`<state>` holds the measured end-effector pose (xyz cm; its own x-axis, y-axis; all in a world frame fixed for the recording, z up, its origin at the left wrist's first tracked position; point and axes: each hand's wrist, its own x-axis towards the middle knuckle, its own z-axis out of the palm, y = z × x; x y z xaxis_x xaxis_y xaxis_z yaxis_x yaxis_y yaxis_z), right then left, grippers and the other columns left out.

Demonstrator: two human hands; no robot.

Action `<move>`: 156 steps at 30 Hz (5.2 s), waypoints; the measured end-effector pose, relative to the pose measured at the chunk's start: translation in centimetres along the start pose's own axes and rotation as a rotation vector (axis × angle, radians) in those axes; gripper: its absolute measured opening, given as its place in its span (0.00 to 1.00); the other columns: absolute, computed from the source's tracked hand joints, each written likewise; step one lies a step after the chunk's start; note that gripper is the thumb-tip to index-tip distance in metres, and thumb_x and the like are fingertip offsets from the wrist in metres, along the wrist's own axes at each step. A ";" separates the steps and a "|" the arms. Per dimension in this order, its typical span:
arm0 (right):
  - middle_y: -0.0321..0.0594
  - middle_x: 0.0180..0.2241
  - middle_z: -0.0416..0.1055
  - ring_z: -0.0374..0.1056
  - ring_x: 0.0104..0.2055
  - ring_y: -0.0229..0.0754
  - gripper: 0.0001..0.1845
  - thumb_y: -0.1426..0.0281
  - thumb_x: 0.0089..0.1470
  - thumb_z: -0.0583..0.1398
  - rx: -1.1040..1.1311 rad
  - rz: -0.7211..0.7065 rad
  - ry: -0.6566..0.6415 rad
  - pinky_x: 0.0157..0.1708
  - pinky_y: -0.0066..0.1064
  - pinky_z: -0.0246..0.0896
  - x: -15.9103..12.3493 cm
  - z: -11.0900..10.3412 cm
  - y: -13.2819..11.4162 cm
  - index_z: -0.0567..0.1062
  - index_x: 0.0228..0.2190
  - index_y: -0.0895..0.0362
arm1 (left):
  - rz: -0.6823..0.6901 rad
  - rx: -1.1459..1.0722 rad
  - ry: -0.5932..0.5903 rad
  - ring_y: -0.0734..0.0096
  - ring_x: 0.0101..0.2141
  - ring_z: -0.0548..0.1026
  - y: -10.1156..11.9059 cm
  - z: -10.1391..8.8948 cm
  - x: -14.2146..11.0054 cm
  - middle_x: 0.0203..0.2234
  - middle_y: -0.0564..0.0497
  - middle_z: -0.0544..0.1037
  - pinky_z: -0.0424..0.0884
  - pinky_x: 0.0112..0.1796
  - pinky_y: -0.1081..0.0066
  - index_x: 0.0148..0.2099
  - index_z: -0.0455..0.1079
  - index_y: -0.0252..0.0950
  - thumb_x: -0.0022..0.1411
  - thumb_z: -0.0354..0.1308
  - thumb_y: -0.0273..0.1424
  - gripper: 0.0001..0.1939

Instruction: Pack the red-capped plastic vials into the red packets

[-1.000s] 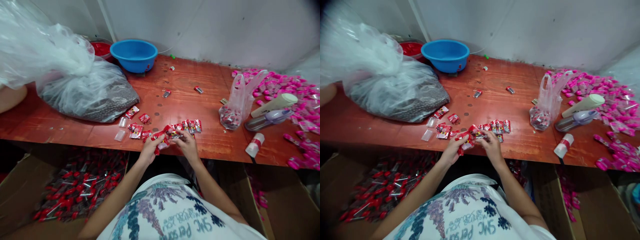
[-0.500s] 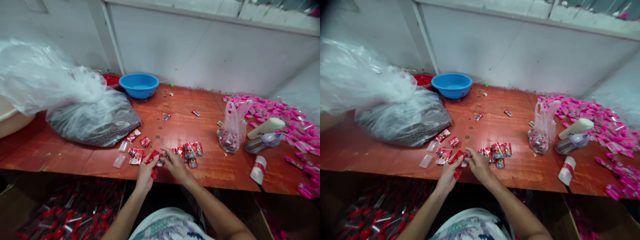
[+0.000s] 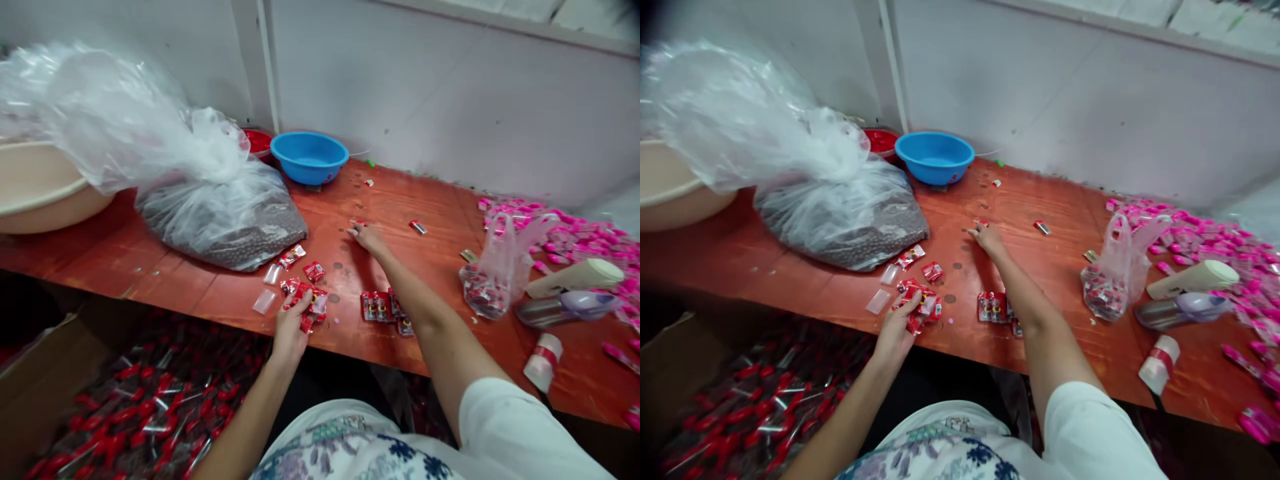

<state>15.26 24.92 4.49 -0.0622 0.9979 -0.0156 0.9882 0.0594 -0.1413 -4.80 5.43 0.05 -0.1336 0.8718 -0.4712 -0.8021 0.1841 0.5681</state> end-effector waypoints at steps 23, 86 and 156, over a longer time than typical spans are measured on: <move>0.39 0.44 0.71 0.68 0.41 0.40 0.26 0.68 0.54 0.58 1.072 -0.186 0.201 0.42 0.31 0.63 -22.4 5.4 -6.6 0.63 0.55 0.51 | -0.105 -0.137 0.043 0.73 0.24 0.76 -0.2 -0.9 -0.7 0.24 0.51 0.77 0.75 0.29 0.73 0.32 0.70 0.32 0.52 0.62 0.19 0.05; 0.38 0.38 0.69 0.66 0.38 0.38 0.18 0.68 0.51 0.63 1.228 -0.151 0.214 0.39 0.30 0.63 -25.2 4.4 -3.8 0.75 0.45 0.49 | 0.236 0.333 -0.291 0.75 0.29 0.74 -2.2 1.1 -4.3 0.31 0.54 0.76 0.71 0.33 0.75 0.46 0.69 0.36 0.40 0.70 0.24 0.28; 0.35 0.33 0.73 0.69 0.34 0.39 0.13 0.66 0.45 0.67 1.619 0.063 0.281 0.33 0.32 0.71 -27.1 4.1 -4.9 0.75 0.35 0.54 | 0.143 0.360 -0.477 0.67 0.35 0.78 -2.0 2.5 -6.4 0.33 0.52 0.80 0.72 0.40 0.68 0.54 0.66 0.38 0.41 0.69 0.22 0.35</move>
<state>11.49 -2.47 1.59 0.1740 0.9813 0.0822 -0.1894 0.1153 -0.9751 -0.91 0.61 3.62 0.1164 0.9909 -0.0669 -0.5375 0.1195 0.8348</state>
